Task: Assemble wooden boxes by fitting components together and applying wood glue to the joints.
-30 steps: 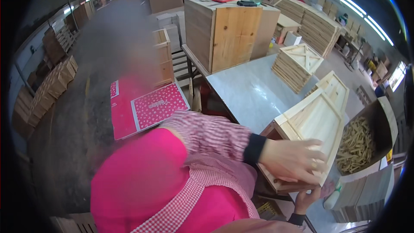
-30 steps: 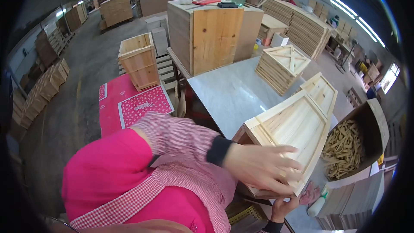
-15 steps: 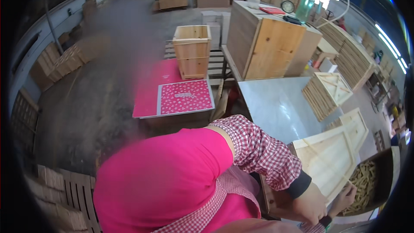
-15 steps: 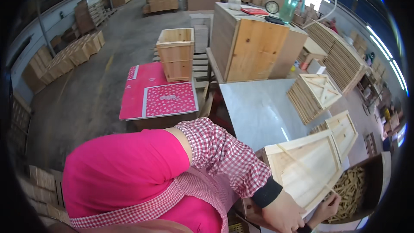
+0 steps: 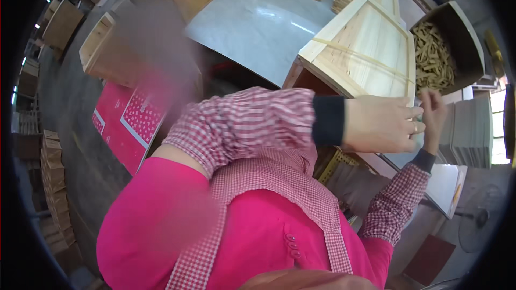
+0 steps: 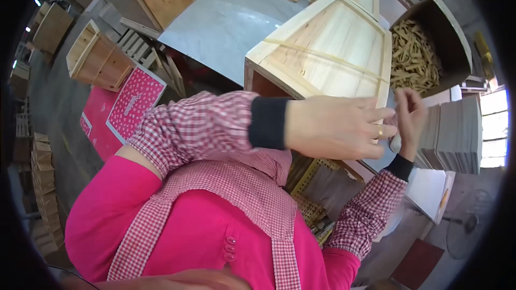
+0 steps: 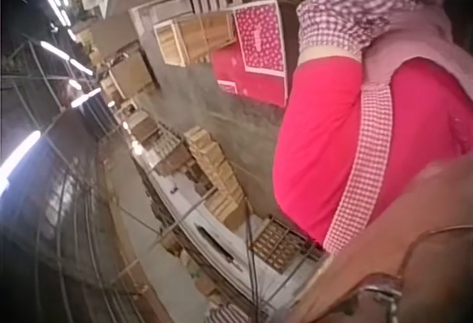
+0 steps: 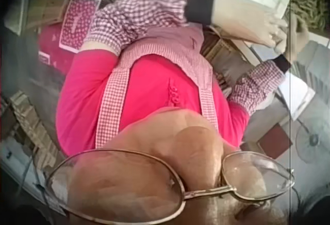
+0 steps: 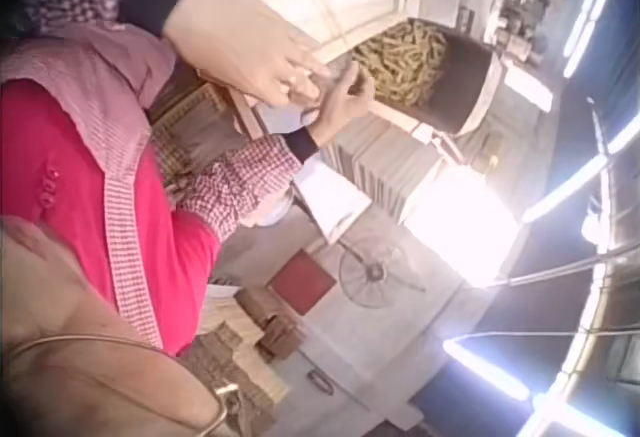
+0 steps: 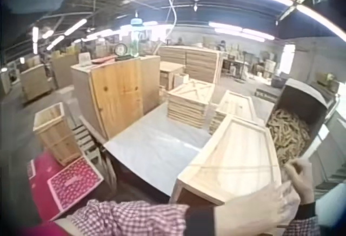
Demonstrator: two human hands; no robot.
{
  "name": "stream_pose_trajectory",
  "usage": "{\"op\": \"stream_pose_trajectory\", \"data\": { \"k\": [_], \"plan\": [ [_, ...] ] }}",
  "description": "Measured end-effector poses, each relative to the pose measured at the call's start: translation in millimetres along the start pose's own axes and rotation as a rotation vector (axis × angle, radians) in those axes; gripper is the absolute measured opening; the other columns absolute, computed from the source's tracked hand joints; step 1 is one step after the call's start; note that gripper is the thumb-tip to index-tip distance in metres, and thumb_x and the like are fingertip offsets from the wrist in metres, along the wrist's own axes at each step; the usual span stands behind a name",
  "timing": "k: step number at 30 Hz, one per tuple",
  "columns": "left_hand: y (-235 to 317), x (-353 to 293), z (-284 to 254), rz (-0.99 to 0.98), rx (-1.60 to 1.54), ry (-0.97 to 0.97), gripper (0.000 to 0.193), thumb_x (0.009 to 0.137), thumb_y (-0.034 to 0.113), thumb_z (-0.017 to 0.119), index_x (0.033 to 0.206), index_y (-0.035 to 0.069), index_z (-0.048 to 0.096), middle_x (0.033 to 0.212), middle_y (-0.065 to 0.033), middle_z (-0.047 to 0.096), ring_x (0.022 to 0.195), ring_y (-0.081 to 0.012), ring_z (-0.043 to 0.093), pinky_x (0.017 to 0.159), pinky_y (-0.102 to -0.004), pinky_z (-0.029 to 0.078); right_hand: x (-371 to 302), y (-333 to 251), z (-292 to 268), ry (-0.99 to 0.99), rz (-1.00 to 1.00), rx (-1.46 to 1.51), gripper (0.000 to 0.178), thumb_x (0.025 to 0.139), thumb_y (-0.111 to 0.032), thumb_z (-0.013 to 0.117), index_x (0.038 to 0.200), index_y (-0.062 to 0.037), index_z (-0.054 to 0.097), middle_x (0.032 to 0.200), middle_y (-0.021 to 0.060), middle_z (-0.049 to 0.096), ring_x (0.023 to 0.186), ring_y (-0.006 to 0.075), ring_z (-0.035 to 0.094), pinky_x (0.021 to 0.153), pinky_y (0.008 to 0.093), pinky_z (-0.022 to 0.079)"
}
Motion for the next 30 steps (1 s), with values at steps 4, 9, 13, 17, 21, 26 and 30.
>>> {"op": "stream_pose_trajectory", "data": {
  "k": [4,9,13,17,21,26,30],
  "plan": [
    [10.5,-68.0,-56.4,-0.275,0.017,0.39,0.039,0.076,0.017,0.069,0.112,0.007,0.059,0.109,-0.0109,0.053,0.101,-0.0249,0.052,0.089,-0.0373,0.046,-1.4,-105.1,25.5,-0.062,-0.39,-0.34,0.014,0.087,-0.008,0.064,0.099,-0.0006,0.061,0.081,0.0019,0.059,0.071,0.008,0.052,0.064,0.0217,0.041],
    [-2.9,-130.8,-78.3,-0.978,-0.161,0.427,0.042,0.085,0.016,0.068,0.123,0.005,0.054,0.108,-0.0067,0.046,0.098,-0.0184,0.052,0.085,-0.0349,0.047,25.9,-152.2,101.9,-0.436,-0.781,-0.457,0.016,0.082,-0.014,0.066,0.091,-0.0017,0.06,0.083,0.0113,0.06,0.08,0.0264,0.059,0.069,0.0375,0.047],
    [-10.7,-138.7,-65.6,-1.009,-0.512,0.414,0.038,0.088,0.012,0.064,0.124,0.003,0.053,0.111,-0.0058,0.046,0.1,-0.018,0.051,0.088,-0.0318,0.046,70.3,-137.8,129.0,-0.557,-0.972,-0.549,0.012,0.082,-0.014,0.063,0.088,-0.0035,0.059,0.081,0.0149,0.061,0.08,0.0316,0.06,0.07,0.0401,0.048],
    [-19.9,-145.3,-63.3,-1.0,-0.65,0.42,0.038,0.088,0.012,0.064,0.124,0.006,0.054,0.105,-0.0053,0.047,0.095,-0.014,0.052,0.081,-0.0273,0.049,136.1,-103.9,120.0,-0.292,-0.843,-0.627,0.012,0.086,-0.014,0.058,0.09,-0.0036,0.06,0.079,0.0166,0.063,0.077,0.0321,0.062,0.069,0.0407,0.049],
    [-30.6,-149.8,-62.7,-0.984,-0.625,0.374,0.036,0.09,0.009,0.059,0.125,0.005,0.054,0.116,-0.0073,0.049,0.101,-0.0156,0.053,0.085,-0.0284,0.048,149.6,-47.7,86.2,-0.201,-0.527,-0.614,0.018,0.092,-0.02,0.055,0.096,-0.0047,0.064,0.082,0.014,0.065,0.073,0.0268,0.062,0.065,0.036,0.047],
    [-40.3,-142.5,-61.0,-0.883,-0.612,0.303,0.037,0.091,0.005,0.055,0.127,0.002,0.052,0.136,-0.0132,0.044,0.119,-0.0213,0.047,0.099,-0.0339,0.038,94.7,21.7,2.3,0.104,-0.225,-0.303,0.039,0.096,-0.036,0.047,0.086,-0.0011,0.063,0.073,0.0114,0.063,0.067,0.0226,0.059,0.065,0.0342,0.046],
    [-44.2,-145.0,-63.7,-0.874,-0.643,0.229,0.038,0.093,0.008,0.053,0.13,0.001,0.049,0.145,-0.0197,0.038,0.134,-0.0278,0.037,0.111,-0.0389,0.025,10.0,94.2,45.2,0.17,0.29,0.126,0.05,0.099,-0.041,0.035,0.096,0.0019,0.06,0.081,0.0168,0.065,0.076,0.0249,0.062,0.074,0.0351,0.046]
  ]
}}
Point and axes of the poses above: each hand's wrist, its own x-axis towards the middle knuckle, its own z-axis out of the palm, y = z × x, the point moved 1 cm from there along x, towards the middle knuckle
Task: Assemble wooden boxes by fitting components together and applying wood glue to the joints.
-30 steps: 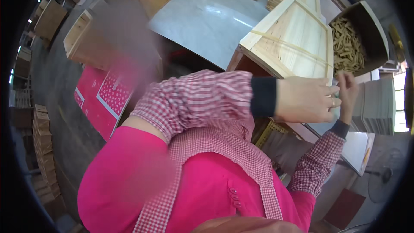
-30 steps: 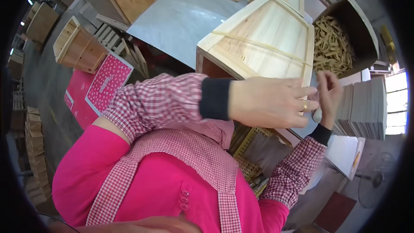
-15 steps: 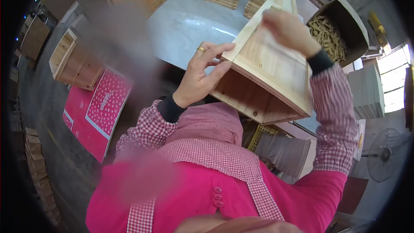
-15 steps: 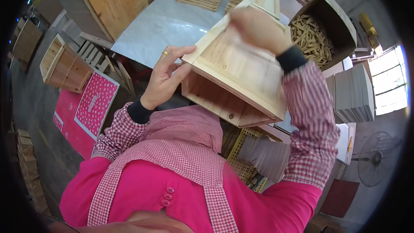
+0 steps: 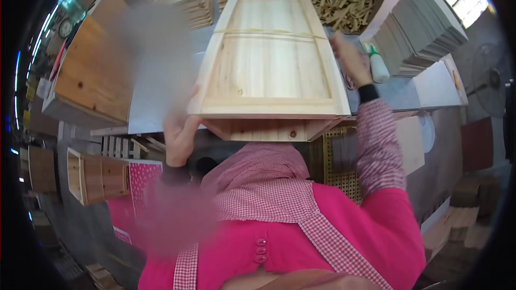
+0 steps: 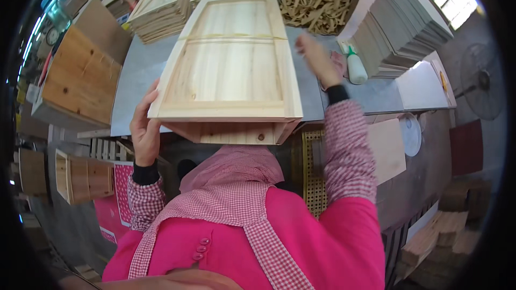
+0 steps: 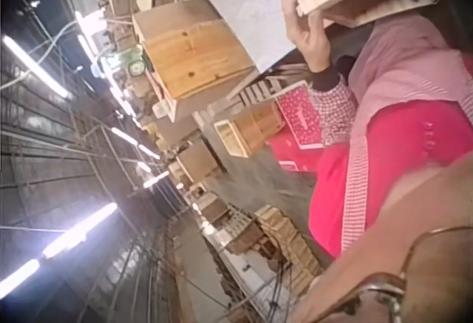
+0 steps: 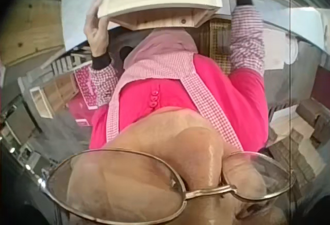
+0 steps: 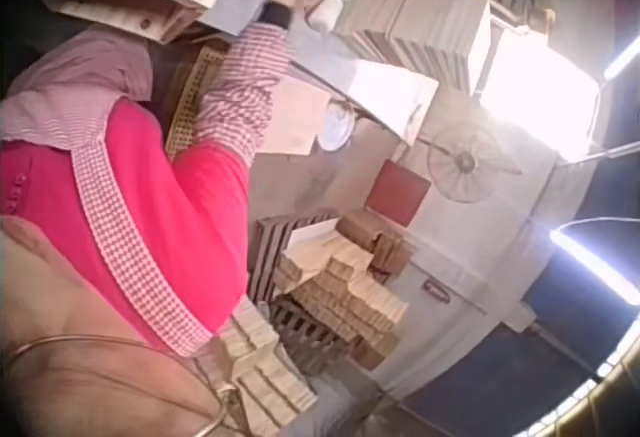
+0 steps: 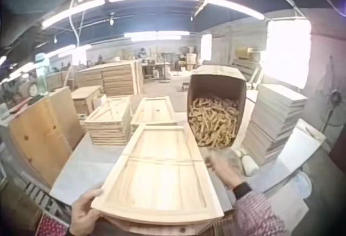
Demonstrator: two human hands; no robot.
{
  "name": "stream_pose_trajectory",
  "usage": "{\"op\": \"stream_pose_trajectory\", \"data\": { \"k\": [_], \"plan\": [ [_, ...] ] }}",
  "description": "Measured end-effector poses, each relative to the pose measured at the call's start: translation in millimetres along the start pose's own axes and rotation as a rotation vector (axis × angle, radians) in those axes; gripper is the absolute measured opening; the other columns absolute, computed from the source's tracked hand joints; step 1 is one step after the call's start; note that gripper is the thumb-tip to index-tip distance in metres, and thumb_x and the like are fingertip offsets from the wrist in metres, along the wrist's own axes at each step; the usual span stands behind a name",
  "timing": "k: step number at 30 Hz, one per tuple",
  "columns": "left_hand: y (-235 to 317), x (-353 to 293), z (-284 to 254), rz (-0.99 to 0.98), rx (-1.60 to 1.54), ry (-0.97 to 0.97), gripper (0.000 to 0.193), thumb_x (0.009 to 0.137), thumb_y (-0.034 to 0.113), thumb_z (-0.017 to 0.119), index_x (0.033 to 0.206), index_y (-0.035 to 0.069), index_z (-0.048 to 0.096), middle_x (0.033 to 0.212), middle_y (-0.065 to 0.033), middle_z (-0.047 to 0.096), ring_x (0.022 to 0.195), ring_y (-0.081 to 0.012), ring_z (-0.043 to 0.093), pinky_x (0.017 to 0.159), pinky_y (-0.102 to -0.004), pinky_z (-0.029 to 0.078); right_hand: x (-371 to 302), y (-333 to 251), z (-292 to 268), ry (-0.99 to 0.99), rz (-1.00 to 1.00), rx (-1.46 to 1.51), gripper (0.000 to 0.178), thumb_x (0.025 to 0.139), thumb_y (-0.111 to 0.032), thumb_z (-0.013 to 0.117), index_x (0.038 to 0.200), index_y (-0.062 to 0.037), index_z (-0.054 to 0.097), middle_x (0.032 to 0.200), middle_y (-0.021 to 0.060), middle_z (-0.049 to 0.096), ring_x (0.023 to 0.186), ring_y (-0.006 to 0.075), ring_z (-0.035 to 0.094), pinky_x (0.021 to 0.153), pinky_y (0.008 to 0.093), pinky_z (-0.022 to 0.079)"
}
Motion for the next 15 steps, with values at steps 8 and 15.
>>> {"op": "stream_pose_trajectory", "data": {
  "k": [8,15],
  "plan": [
    [-0.5,-15.3,-4.9,-0.032,0.009,0.052,0.039,0.093,0.01,0.053,0.131,0.001,0.049,0.145,-0.0232,0.037,0.134,-0.0311,0.037,0.111,-0.0426,0.027,-28.5,43.9,95.0,-0.067,-0.158,0.245,0.042,0.094,-0.037,0.043,0.111,-0.0023,0.059,0.097,0.0275,0.062,0.092,0.0455,0.058,0.079,0.0448,0.047],
    [-2.8,-14.2,-5.6,0.065,0.024,0.108,0.039,0.093,0.011,0.054,0.13,0.001,0.05,0.144,-0.0236,0.038,0.134,-0.0316,0.038,0.111,-0.0434,0.028,34.3,16.0,67.2,0.019,-0.276,0.015,0.032,0.092,-0.032,0.05,0.099,-0.0033,0.063,0.086,0.0234,0.063,0.081,0.042,0.059,0.072,0.0447,0.046]
  ]
}}
Point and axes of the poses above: each hand's wrist, its own x-axis towards the middle knuckle, its own z-axis out of the palm, y = z × x, the point moved 1 cm from there along x, towards the middle knuckle
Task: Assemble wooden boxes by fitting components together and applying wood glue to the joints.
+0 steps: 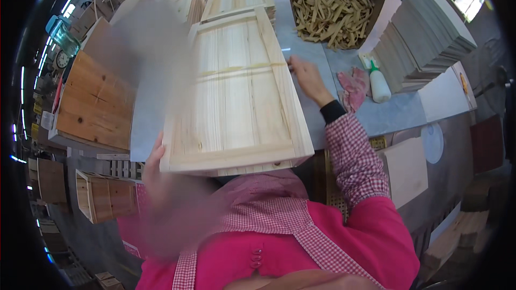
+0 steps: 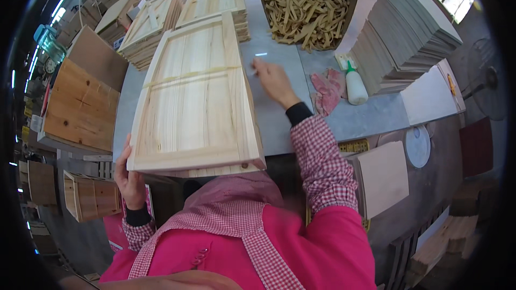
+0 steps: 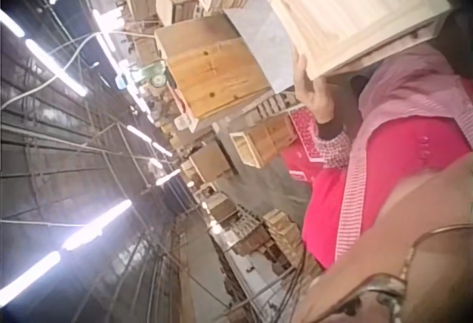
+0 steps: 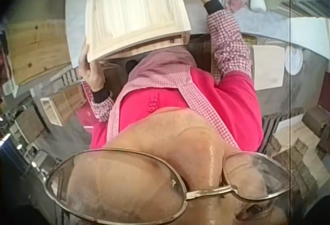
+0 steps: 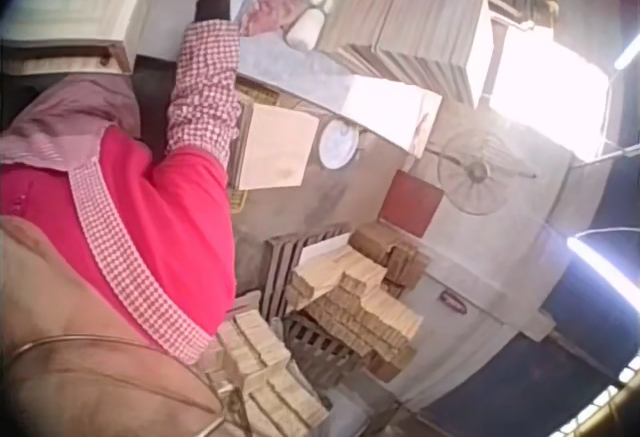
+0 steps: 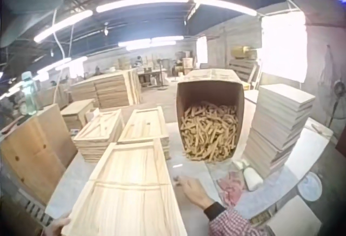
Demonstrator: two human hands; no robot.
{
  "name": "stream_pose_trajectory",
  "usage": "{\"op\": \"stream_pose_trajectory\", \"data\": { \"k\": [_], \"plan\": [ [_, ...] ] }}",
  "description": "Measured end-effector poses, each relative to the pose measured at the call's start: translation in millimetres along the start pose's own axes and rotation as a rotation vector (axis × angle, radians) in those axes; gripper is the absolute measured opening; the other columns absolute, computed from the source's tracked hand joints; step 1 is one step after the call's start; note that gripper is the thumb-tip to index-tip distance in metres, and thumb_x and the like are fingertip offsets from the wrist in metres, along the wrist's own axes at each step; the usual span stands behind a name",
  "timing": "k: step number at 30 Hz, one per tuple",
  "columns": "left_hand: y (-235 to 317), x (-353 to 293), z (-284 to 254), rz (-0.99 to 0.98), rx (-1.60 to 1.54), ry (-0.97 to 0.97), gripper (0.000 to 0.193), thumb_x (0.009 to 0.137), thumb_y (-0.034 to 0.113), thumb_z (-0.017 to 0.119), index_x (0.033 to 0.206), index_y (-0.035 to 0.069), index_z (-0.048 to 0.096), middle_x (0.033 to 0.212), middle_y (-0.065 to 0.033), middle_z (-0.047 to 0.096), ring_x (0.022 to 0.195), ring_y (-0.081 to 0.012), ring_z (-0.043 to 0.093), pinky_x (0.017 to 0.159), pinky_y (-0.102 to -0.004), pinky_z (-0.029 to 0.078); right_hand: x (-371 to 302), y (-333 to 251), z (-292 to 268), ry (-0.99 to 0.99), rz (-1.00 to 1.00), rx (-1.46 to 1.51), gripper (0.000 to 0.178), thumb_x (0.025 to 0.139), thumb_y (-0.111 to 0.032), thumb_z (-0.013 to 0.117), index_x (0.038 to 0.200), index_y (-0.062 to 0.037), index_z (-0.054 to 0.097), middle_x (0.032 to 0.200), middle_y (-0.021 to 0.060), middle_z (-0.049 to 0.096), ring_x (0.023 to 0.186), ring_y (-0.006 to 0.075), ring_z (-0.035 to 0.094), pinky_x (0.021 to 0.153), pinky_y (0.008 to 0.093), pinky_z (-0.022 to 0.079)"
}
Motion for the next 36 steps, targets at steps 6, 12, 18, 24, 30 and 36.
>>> {"op": "stream_pose_trajectory", "data": {
  "k": [6,12,18,24,30,36],
  "plan": [
    [-8.2,-26.1,-27.7,-0.109,0.145,0.087,0.033,0.089,0.004,0.056,0.122,0.001,0.056,0.139,-0.0222,0.046,0.129,-0.0302,0.044,0.108,-0.0417,0.033,119.9,46.3,-50.7,0.525,-0.086,-0.449,0.022,0.086,-0.024,0.059,0.088,-0.0031,0.064,0.09,0.0187,0.06,0.086,0.0356,0.059,0.073,0.0446,0.046],
    [-14.1,-33.7,-35.0,-0.05,0.269,0.13,0.028,0.084,-0.005,0.058,0.111,0.001,0.063,0.127,-0.019,0.056,0.117,-0.0261,0.053,0.102,-0.0369,0.039,151.8,64.6,-53.7,0.556,0.009,-0.823,0.022,0.085,-0.026,0.062,0.088,-0.0036,0.062,0.103,0.0154,0.058,0.086,0.029,0.059,0.073,0.0434,0.047],
    [15.2,-25.2,-14.1,0.116,0.453,0.122,0.019,0.084,-0.01,0.058,0.099,0.0,0.065,0.11,-0.0152,0.064,0.103,-0.0229,0.058,0.094,-0.0339,0.044,130.1,64.4,-65.3,0.465,0.103,-0.656,0.026,0.084,-0.026,0.063,0.093,-0.0021,0.061,0.097,0.0169,0.061,0.087,0.0324,0.061,0.075,0.0457,0.05],
    [31.1,-35.1,-8.3,0.179,0.477,0.213,0.013,0.087,-0.009,0.056,0.095,-0.002,0.064,0.101,-0.0134,0.066,0.095,-0.0205,0.061,0.088,-0.0307,0.047,131.1,47.7,-73.1,0.269,0.292,-0.718,0.023,0.086,-0.023,0.06,0.092,-0.0013,0.062,0.082,0.0151,0.065,0.076,0.0329,0.062,0.068,0.0456,0.049],
    [44.7,-56.9,-4.1,-0.02,0.525,0.444,0.012,0.095,0.002,0.051,0.09,-0.002,0.061,0.095,-0.0123,0.065,0.088,-0.0183,0.061,0.083,-0.028,0.047,120.3,39.6,-64.3,0.23,0.188,-0.574,0.021,0.084,-0.022,0.059,0.088,-0.0016,0.064,0.079,0.0169,0.065,0.075,0.0322,0.063,0.066,0.0431,0.049],
    [36.1,-70.1,-11.8,-0.069,0.343,0.342,0.029,0.1,0.015,0.046,0.077,-0.001,0.054,0.084,-0.0111,0.063,0.081,-0.0164,0.059,0.077,-0.0283,0.047,71.6,47.6,-61.2,0.283,0.157,-0.497,0.019,0.079,-0.02,0.061,0.083,-0.002,0.066,0.078,0.0188,0.065,0.076,0.0348,0.063,0.07,0.043,0.049]
  ]
}}
Point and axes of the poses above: each hand's wrist, its own x-axis towards the middle knuckle, its own z-axis out of the palm, y = z × x, the point moved 1 cm from there along x, towards the middle knuckle
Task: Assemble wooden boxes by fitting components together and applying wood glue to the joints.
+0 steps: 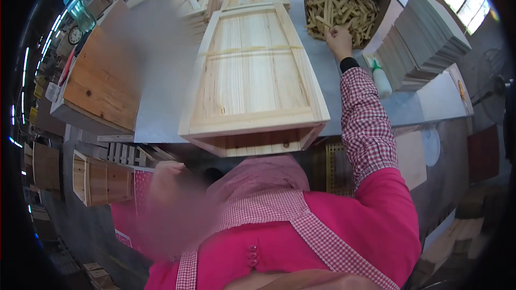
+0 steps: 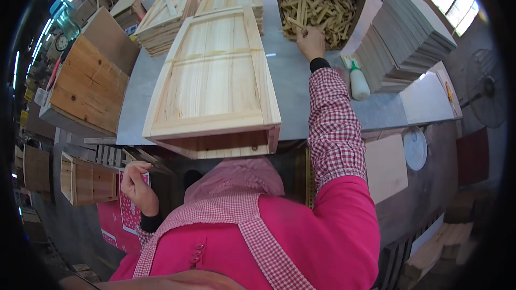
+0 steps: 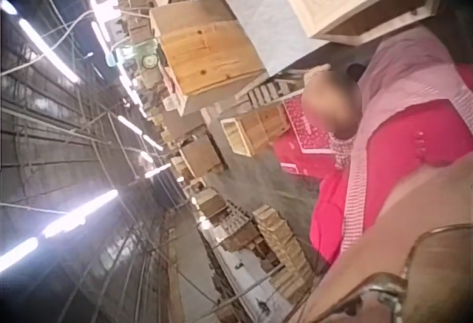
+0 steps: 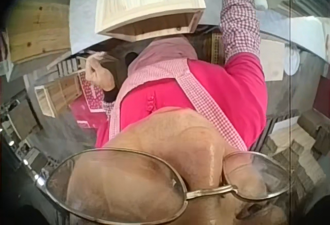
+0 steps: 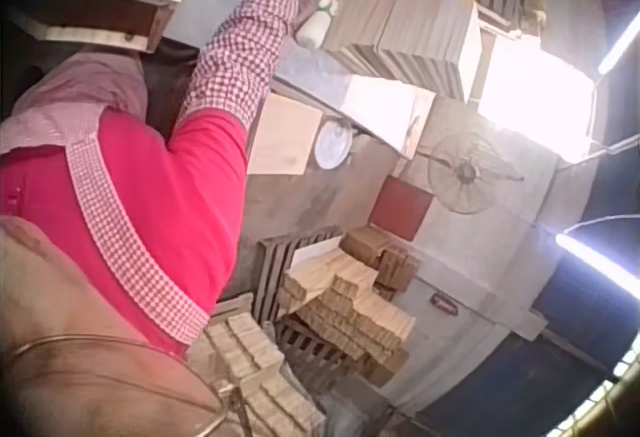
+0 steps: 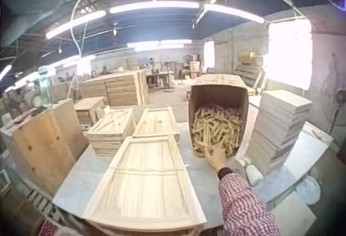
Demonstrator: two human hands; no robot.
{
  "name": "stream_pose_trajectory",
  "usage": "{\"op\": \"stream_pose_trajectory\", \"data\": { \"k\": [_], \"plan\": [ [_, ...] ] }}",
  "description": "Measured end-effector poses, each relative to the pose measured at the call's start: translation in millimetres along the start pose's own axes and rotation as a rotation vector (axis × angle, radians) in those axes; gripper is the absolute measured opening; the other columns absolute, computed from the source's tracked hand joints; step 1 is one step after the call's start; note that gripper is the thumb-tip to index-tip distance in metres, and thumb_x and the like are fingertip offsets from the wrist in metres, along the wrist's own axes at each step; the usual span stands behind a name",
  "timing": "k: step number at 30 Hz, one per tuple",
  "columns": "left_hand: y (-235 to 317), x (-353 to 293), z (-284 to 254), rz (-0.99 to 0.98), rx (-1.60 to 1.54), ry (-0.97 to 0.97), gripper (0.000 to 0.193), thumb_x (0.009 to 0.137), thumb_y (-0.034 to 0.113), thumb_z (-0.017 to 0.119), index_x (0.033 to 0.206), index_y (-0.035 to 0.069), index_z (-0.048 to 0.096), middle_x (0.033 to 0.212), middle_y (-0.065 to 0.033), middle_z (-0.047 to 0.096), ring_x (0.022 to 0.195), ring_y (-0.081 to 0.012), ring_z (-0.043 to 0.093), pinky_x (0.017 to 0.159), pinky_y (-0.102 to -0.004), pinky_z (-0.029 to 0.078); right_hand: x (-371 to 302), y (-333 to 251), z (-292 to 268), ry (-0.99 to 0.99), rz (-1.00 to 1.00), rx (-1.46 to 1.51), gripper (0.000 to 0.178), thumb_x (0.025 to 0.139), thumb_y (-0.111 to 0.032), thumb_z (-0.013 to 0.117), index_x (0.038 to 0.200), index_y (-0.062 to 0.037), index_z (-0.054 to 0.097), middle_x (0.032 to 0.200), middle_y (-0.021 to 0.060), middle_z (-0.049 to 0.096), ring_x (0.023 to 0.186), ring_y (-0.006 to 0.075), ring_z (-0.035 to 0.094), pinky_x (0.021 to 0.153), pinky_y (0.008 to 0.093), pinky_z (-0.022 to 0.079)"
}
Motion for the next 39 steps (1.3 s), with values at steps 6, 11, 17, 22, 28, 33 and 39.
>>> {"op": "stream_pose_trajectory", "data": {
  "k": [6,11,17,22,28,33,39],
  "plan": [
    [-9.3,-12.2,0.2,-0.356,-0.055,-0.071,0.031,0.1,0.015,0.046,0.071,0.004,0.048,0.077,-0.0077,0.06,0.075,-0.014,0.056,0.072,-0.0275,0.045,-60.6,41.5,-7.5,-0.097,0.081,0.063,0.019,0.075,-0.02,0.064,0.081,-0.0016,0.066,0.078,0.019,0.066,0.079,0.0359,0.064,0.072,0.0428,0.05],
    [-10.2,-9.8,14.0,-0.503,-0.227,0.023,0.024,0.094,0.007,0.056,0.072,0.007,0.045,0.08,-0.0048,0.058,0.072,-0.0127,0.054,0.071,-0.0249,0.043,-44.2,46.2,-37.5,-0.157,0.133,-0.117,0.018,0.073,-0.018,0.064,0.083,-0.0034,0.068,0.081,0.0185,0.067,0.08,0.0353,0.065,0.072,0.0411,0.051],
    [-15.4,-2.8,4.8,-0.425,-0.26,0.058,0.021,0.09,0.002,0.06,0.074,0.007,0.047,0.085,-0.004,0.059,0.074,-0.0117,0.055,0.071,-0.0229,0.043,7.7,-12.2,-89.9,0.168,-0.233,0.001,0.018,0.076,-0.021,0.06,0.082,-0.0058,0.069,0.079,0.0142,0.068,0.076,0.0314,0.066,0.068,0.0383,0.051],
    [8.1,25.1,-4.3,-0.163,-0.1,0.005,0.019,0.088,0.003,0.062,0.076,0.005,0.048,0.088,-0.0061,0.059,0.079,-0.0126,0.055,0.073,-0.0245,0.043,-10.3,-99.1,-145.9,0.171,-0.309,0.186,0.014,0.084,-0.02,0.064,0.092,-0.0078,0.064,0.09,0.0099,0.07,0.073,0.0287,0.066,0.062,0.038,0.049],
    [92.5,62.1,40.1,0.498,0.021,-0.124,0.034,0.075,0.009,0.076,0.103,0.0,0.061,0.112,-0.0197,0.061,0.111,-0.0303,0.056,0.096,-0.0369,0.043,-141.4,-223.0,-186.5,-0.19,-0.597,0.734,0.017,0.075,0.0,0.062,0.092,-0.0014,0.063,0.077,0.0112,0.062,0.061,0.0209,0.061,0.057,0.0273,0.048],
    [105.0,63.3,52.6,0.559,0.117,-0.321,0.035,0.076,0.007,0.074,0.107,-0.002,0.063,0.11,-0.0204,0.064,0.103,-0.0294,0.062,0.094,-0.037,0.046,-237.1,-264.0,-177.7,-0.529,-1.001,0.647,0.024,0.077,0.01,0.065,0.099,0.0027,0.057,0.083,0.0064,0.057,0.066,0.0109,0.055,0.055,0.0206,0.043],
    [74.5,34.0,18.7,-0.379,-0.576,-0.915,0.017,0.078,0.006,0.071,0.093,-0.001,0.068,0.085,-0.0104,0.067,0.071,-0.0227,0.063,0.077,-0.0337,0.049,-284.1,-258.9,-163.9,-0.741,-0.784,0.837,0.029,0.075,0.006,0.068,0.102,0.0021,0.059,0.08,0.0085,0.057,0.073,0.0191,0.057,0.062,0.0264,0.045]
  ]
}}
Point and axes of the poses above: each hand's wrist, its own x-axis towards the middle knuckle, its own z-axis out of the palm, y = z × x, the point moved 1 cm from there along x, towards the middle knuckle
